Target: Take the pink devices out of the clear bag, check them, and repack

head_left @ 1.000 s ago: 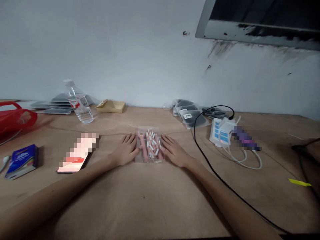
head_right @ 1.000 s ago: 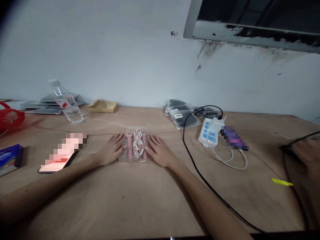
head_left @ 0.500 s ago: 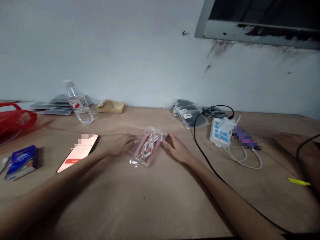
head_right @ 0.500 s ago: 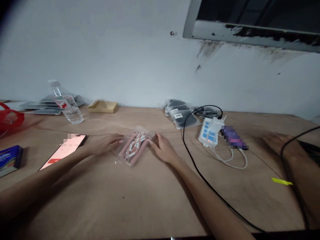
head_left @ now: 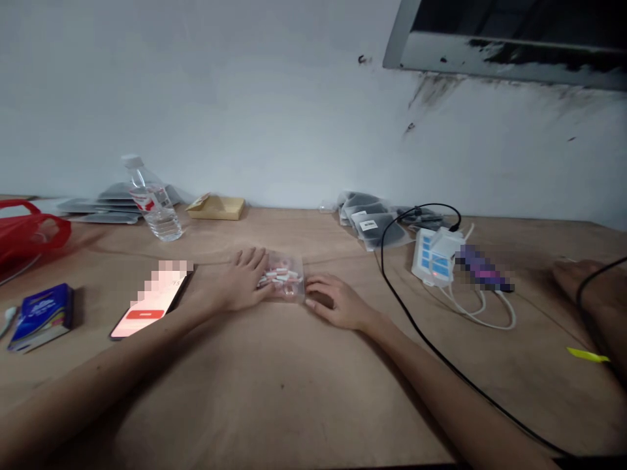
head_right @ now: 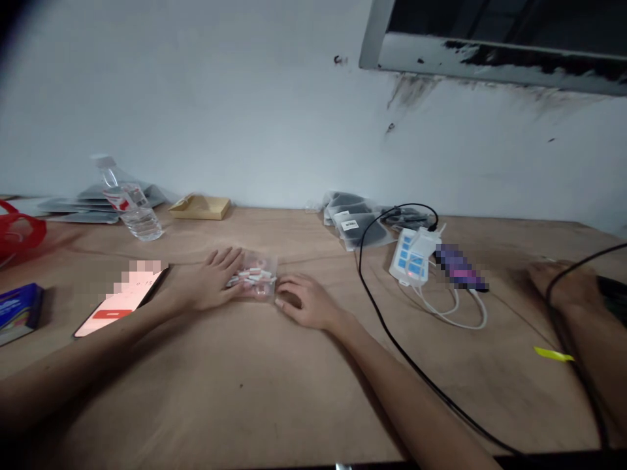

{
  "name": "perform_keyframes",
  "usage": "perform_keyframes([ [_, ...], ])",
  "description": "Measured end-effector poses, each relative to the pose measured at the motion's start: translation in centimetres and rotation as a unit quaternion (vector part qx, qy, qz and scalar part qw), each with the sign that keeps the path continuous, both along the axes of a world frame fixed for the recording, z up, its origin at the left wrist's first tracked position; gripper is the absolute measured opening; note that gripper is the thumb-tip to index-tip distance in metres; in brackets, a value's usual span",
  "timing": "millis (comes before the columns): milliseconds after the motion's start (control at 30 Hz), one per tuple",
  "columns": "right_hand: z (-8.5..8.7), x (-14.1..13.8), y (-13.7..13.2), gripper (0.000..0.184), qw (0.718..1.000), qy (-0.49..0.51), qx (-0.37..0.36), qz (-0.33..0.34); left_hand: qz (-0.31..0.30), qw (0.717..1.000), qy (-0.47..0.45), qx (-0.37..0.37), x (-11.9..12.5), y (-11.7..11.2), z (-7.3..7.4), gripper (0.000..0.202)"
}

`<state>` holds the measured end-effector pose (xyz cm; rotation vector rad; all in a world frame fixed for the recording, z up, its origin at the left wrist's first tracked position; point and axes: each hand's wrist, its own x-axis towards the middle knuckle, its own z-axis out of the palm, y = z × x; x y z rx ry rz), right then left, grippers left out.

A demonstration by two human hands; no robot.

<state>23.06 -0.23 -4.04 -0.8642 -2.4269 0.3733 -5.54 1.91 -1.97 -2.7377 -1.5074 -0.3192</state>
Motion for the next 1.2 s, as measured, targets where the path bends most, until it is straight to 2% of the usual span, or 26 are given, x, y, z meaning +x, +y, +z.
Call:
perform_keyframes([
  [67,-0.3,0.1,0.3,0.035,0.999,0.013,-0.004,-0.039,-0.006,1.0,0.01,0.005,0.0,0.0,-0.6,0.087],
  [167,-0.6,0.4,0.5,0.055,0.996,0.012,-0.021,-0.088,-0.019,1.0,0.012,0.014,-0.1,0.1,-0.8,0.101],
  [233,-0.7,0.5,0.5,0.066,0.997,-0.012,-0.026,-0.077,-0.019,1.0,0.013,0.011,0.0,0.1,-0.6,0.108],
  [300,-0.7,0.6,0.4,0.07,0.997,-0.045,-0.025,-0.056,-0.015,1.0,0.016,0.005,0.1,0.1,-0.3,0.109],
  [400,-0.8,0.5,0.4,0.065,0.996,-0.063,-0.012,-0.07,-0.012,1.0,0.019,0.005,0.2,-0.1,-0.2,0.107],
  [633,-1.2,0.6,1.0,0.049,0.981,-0.078,0.03,-0.173,-0.019,0.999,0.019,0.04,0.0,0.0,-0.7,0.1],
  [733,-1.2,0.5,1.0,0.044,0.984,-0.071,0.033,-0.161,-0.021,0.999,0.015,0.041,0.1,0.0,-0.5,0.099],
  [967,-1.1,0.0,0.8,0.037,0.997,0.009,0.035,-0.072,-0.031,0.998,0.015,0.05,1.0,-1.0,-0.5,0.089],
  [1200,-1.2,-0.3,1.0,0.019,0.993,0.038,0.064,-0.094,-0.019,0.998,0.033,0.048,2.1,-2.1,-0.6,0.091],
])
